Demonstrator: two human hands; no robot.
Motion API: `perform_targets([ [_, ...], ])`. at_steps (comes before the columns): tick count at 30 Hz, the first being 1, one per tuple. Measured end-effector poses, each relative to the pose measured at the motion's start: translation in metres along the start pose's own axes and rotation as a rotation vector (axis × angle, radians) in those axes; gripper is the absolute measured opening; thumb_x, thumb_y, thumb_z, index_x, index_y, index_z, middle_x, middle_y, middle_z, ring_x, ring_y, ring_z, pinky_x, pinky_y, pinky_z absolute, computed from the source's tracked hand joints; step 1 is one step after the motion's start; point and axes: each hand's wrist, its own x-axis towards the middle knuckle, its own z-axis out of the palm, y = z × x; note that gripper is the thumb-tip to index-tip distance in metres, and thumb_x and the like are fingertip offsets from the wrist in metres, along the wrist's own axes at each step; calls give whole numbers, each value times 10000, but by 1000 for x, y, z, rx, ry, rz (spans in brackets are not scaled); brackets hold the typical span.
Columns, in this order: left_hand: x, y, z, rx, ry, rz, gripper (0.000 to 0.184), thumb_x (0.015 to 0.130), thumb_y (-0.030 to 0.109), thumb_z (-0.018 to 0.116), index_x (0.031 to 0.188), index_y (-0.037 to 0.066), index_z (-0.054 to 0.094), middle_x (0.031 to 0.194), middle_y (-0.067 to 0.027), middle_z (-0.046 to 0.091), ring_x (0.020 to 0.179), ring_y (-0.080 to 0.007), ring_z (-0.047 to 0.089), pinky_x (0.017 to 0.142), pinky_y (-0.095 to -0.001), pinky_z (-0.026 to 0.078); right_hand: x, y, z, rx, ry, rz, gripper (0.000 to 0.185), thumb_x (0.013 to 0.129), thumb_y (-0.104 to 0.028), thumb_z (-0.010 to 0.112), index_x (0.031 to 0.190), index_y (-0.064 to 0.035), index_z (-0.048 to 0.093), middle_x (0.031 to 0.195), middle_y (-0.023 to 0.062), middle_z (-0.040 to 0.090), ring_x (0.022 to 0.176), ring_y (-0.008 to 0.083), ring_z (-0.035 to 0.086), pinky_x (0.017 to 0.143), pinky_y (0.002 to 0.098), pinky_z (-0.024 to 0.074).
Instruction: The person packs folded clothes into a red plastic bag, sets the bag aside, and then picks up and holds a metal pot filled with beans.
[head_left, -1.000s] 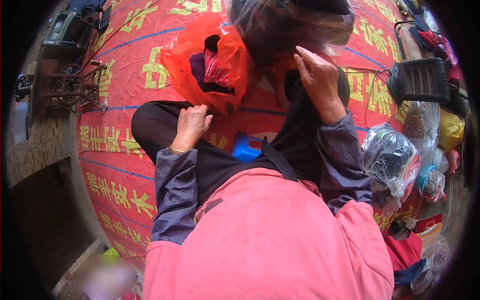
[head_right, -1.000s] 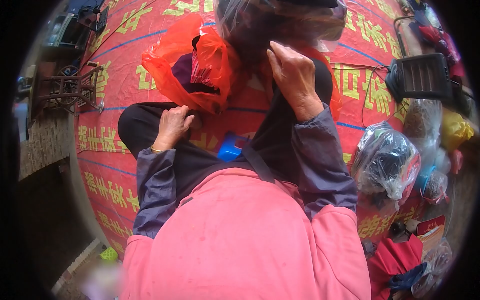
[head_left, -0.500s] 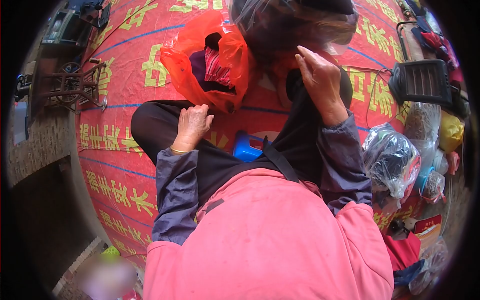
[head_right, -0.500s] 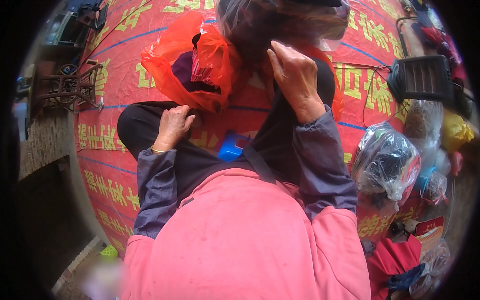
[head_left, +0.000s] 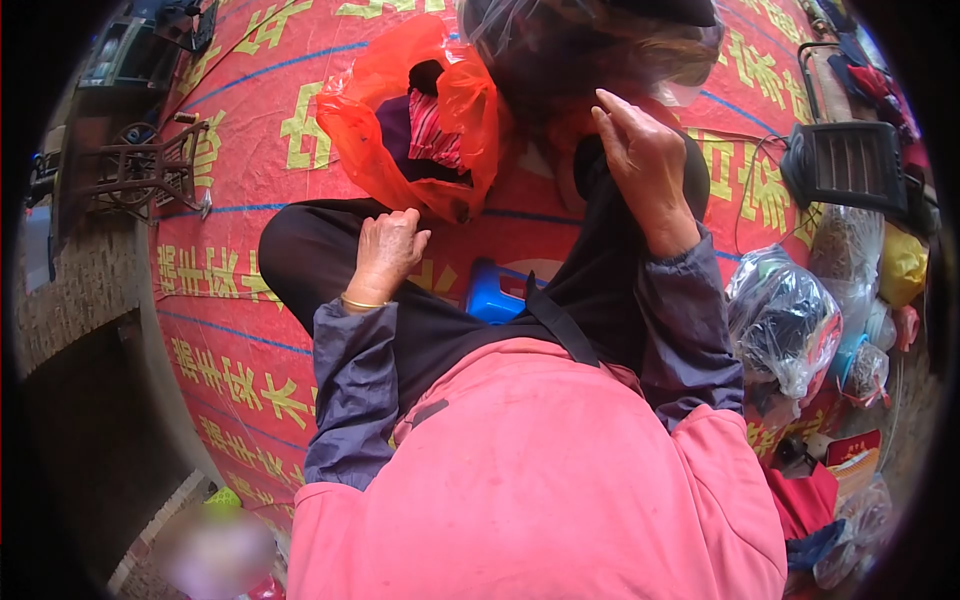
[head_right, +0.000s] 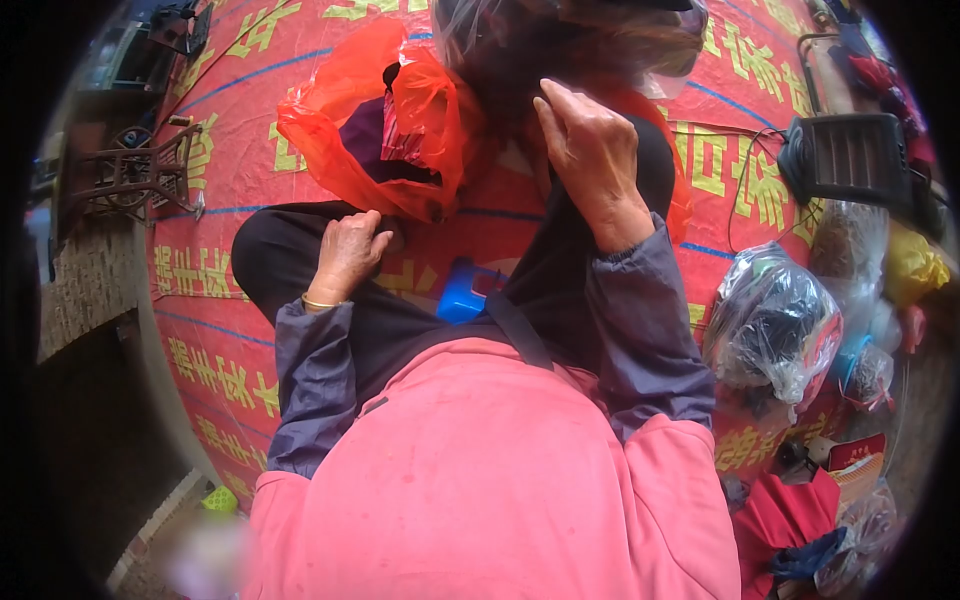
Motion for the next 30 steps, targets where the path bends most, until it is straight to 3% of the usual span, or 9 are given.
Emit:
perform_targets([
  [4,1,-1,1,-18,-20,-8,250,856,281,707,855,59,593,799,-157,681,808,-356,680,699,-493,490,3,-6,-3,4,-64,63,253,924,-183,700,1142,-57,725,1025,189,720,917,324,718,765,362,568],
  [29,-5,-3,3,1,2,-6,260,844,299,717,851,61,613,807,-152,696,798,-351,695,697,-483,499,-5,-2,-4,-18,-62,41,257,936,-214,683,1145,-70,725,1038,178,724,936,323,714,782,373,566],
  [30,-6,-1,1,2,5,-6,260,844,299,717,851,61,613,807,-152,696,798,-351,695,697,-483,499,-6,-1,-3,-18,-39,18,247,942,-231,661,1129,-79,713,986,160,717,889,327,702,754,398,558],
])
